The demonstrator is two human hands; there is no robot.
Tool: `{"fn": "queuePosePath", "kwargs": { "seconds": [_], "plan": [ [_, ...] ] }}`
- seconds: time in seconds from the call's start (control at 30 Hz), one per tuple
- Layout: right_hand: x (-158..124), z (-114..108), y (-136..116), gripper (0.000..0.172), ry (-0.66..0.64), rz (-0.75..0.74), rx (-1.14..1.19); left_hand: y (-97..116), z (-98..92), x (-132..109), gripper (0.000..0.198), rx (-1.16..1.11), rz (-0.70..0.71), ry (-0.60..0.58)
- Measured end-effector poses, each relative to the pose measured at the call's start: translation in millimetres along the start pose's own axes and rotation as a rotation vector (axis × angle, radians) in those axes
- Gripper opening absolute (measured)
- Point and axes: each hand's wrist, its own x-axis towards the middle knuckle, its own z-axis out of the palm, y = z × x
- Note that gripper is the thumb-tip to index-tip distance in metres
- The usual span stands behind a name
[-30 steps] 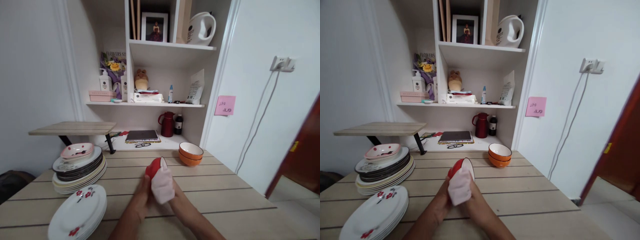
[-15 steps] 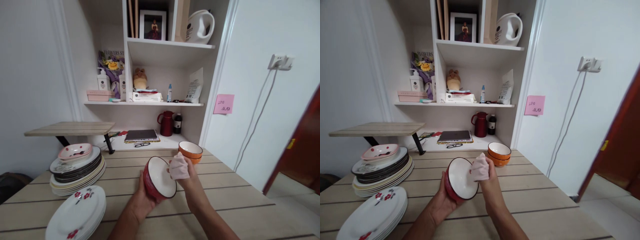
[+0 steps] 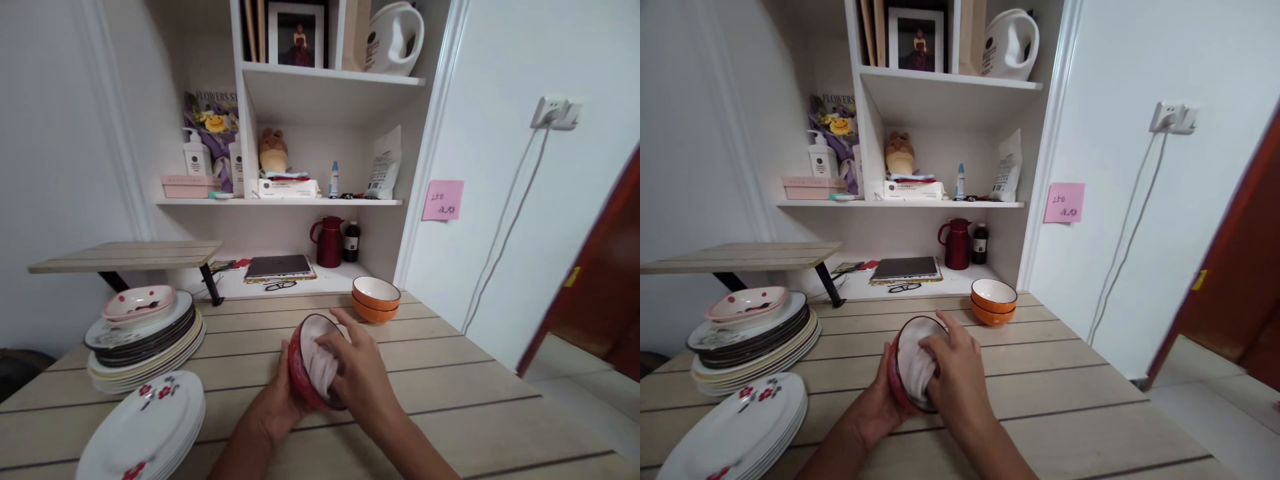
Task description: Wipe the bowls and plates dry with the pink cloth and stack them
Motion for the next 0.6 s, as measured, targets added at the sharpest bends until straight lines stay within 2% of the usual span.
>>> {"fn": "queuePosePath", "kwargs": {
  "seconds": [0.07, 0.1, 0.2, 0.27, 0.3, 0.37, 0.43, 0.47, 0.5, 0.57, 0.6],
  "plan": [
    [2, -7, 3, 0.051, -0.02, 0.049, -0.017, 0, -3.3, -1, 0.078, -0.01, -0.03, 0.037],
    [3, -11, 5, 0.051, -0.07, 0.068, 0.035, 0, -4.9, -1, 0.08, -0.011, -0.039, 0.049],
    [5, -26, 11, 0.069, -0.335, 0.142, 0.397, 1, -7.7, -2, 0.084, -0.001, -0.052, 0.048],
    [8, -34, 14, 0.081, -0.431, 0.206, 0.723, 2, -7.6, -2, 0.085, 0.004, -0.036, 0.04],
    [9, -37, 16, 0.085, -0.4, 0.239, 0.87, 3, -7.1, -2, 0.086, 0.006, -0.025, 0.041],
    [13, -38, 18, 0.083, -0.219, 0.323, 1.088, 4, -5.8, -3, 0.087, 0.015, -0.019, 0.052],
    [16, -32, 21, 0.073, -0.049, 0.445, 1.174, 3, -4.8, -3, 0.088, 0.035, -0.048, 0.055],
    [16, -26, 22, 0.069, -0.029, 0.515, 1.185, 2, -4.5, -4, 0.09, 0.049, -0.069, 0.047],
    [15, -20, 23, 0.066, -0.067, 0.572, 1.182, 1, -4.3, -4, 0.091, 0.063, -0.089, 0.031],
    [11, -7, 24, 0.058, -0.255, 0.665, 1.175, -2, -3.3, -6, 0.094, 0.095, -0.111, -0.007],
    [8, -1, 25, 0.051, -0.278, 0.724, 1.133, -3, -2.5, -6, 0.094, 0.113, -0.115, -0.017]
  ]
}}
